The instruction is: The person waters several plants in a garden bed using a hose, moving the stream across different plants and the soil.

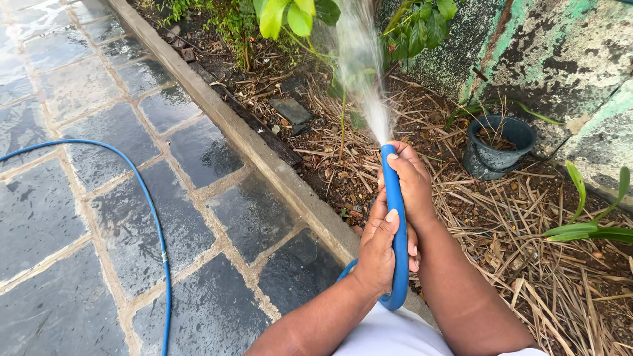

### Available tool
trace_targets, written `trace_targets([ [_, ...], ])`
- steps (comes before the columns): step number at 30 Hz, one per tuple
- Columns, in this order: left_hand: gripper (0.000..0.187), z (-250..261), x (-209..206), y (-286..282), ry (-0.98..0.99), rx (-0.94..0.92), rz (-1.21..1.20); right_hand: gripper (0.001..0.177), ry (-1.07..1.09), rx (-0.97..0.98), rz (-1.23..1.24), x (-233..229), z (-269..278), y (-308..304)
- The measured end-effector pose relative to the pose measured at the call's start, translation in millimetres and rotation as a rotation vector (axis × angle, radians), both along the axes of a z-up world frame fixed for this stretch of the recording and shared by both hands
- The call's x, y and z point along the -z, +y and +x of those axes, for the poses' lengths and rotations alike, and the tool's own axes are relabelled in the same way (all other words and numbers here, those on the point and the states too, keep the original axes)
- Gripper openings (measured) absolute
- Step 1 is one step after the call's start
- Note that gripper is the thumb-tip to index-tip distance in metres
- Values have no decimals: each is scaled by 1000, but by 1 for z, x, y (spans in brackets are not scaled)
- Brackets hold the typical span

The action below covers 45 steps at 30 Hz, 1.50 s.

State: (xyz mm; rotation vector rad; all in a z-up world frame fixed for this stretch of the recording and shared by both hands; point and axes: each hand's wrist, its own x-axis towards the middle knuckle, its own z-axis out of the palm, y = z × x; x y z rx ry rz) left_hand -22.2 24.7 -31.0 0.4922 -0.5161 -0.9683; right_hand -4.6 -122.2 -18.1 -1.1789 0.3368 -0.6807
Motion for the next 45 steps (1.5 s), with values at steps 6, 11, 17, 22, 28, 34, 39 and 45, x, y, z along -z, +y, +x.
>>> trace_targets([
  [6,64,0,0,8,-13,-3,11,29,25,7,-1,-5,0,13],
  [11,64,-1,0,12,-16,-26,45,29,30,-4,6,-2,0,16],
  [17,63,-6,7,12,8,-32,80,27,66,6,0,12,-4,12],
  [22,59,-10,12,10,24,-21,79,26,91,22,21,23,-9,6],
  [28,57,-14,18,5,53,-2,129,29,107,53,33,42,-18,-2],
  [34,55,-17,15,4,80,24,200,31,159,98,49,48,-24,-4],
  [39,51,-17,13,2,77,41,243,31,201,105,62,49,-27,-5],
  [45,47,-18,14,-4,99,24,245,32,229,96,90,55,-26,-12],
])
